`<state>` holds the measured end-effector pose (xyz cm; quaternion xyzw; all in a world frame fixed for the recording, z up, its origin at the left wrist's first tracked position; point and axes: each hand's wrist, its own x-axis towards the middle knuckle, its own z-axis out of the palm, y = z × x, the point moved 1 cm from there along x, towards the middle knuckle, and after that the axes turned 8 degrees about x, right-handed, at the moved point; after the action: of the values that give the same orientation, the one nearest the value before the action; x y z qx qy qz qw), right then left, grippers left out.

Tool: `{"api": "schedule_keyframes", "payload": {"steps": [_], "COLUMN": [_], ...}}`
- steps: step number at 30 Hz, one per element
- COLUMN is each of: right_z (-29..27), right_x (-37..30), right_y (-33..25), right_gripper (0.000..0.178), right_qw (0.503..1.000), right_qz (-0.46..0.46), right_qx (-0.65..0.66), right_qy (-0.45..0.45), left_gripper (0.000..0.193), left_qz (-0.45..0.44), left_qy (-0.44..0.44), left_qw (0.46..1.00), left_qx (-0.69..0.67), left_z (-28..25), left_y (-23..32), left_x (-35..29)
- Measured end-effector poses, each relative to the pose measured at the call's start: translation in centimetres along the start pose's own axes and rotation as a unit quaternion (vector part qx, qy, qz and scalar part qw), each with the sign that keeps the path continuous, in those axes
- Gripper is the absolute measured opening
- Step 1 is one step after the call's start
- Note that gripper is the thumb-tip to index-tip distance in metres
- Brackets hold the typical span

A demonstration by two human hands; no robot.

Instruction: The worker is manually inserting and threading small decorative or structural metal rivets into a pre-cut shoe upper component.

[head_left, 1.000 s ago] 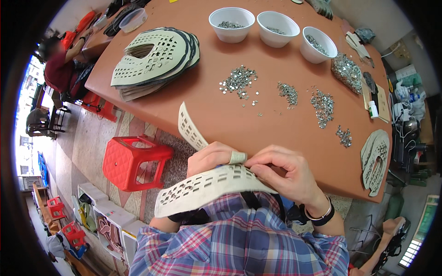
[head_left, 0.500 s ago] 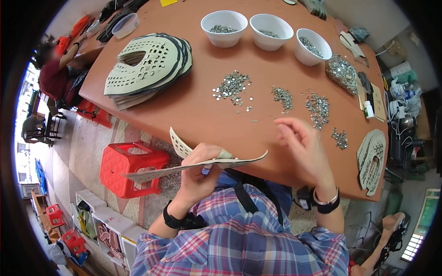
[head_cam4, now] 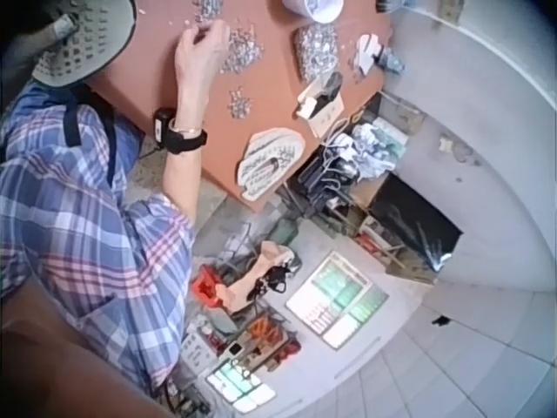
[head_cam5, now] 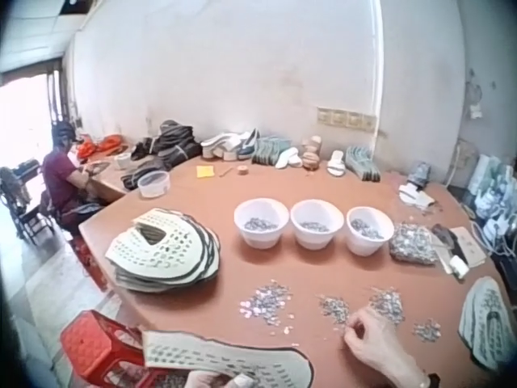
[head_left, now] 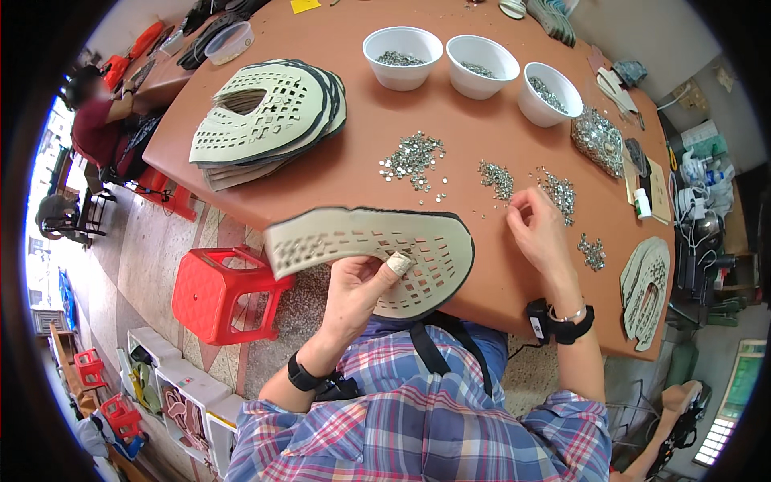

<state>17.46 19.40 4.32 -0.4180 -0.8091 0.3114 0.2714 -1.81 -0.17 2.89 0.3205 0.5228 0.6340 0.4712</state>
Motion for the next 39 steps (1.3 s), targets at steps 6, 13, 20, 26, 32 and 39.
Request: {"api": "schedule_keyframes", "payload": {"steps": [6, 13, 20, 26, 32, 39], "right_z": [-1.5, 0.3, 1.5, 1.6, 1.7, 2.3], "right_x": [-3.1, -7.0, -7.0, -7.3, -7.1, -6.3], "right_y": [-4.9, -10.2, -9.0, -9.1, -9.6, -8.6], "right_gripper": [0.005, 0.011, 0.015, 0.016, 0.011, 0.009], "right_qw": [0.944, 0.888, 0.851, 0.876, 0.864, 0.902], "right_qz": [0.11, 0.047, 0.111, 0.079, 0.103, 0.035], "right_qx": [0.31, 0.426, 0.494, 0.458, 0.482, 0.427], "right_qy": [-0.017, -0.168, -0.14, -0.131, -0.102, -0.062], "left_gripper": [0.028, 0.028, 0.031, 0.031, 0.037, 0.042], "left_qz": [0.057, 0.015, -0.047, -0.045, -0.07, -0.09], "left_qy": [-0.009, -0.011, -0.069, -0.051, -0.053, -0.056], "left_qw": [0.998, 0.999, 0.991, 0.994, 0.99, 0.985], "left_qx": [-0.011, -0.041, -0.107, -0.083, -0.111, -0.133], "left_z": [0.6, 1.4, 2.0, 1.8, 2.2, 1.8], "left_y": [-0.1, 0.5, 1.0, 1.2, 2.0, 1.7], "left_x": [-0.8, -1.0, -1.6, -1.6, -1.6, -1.4]}}
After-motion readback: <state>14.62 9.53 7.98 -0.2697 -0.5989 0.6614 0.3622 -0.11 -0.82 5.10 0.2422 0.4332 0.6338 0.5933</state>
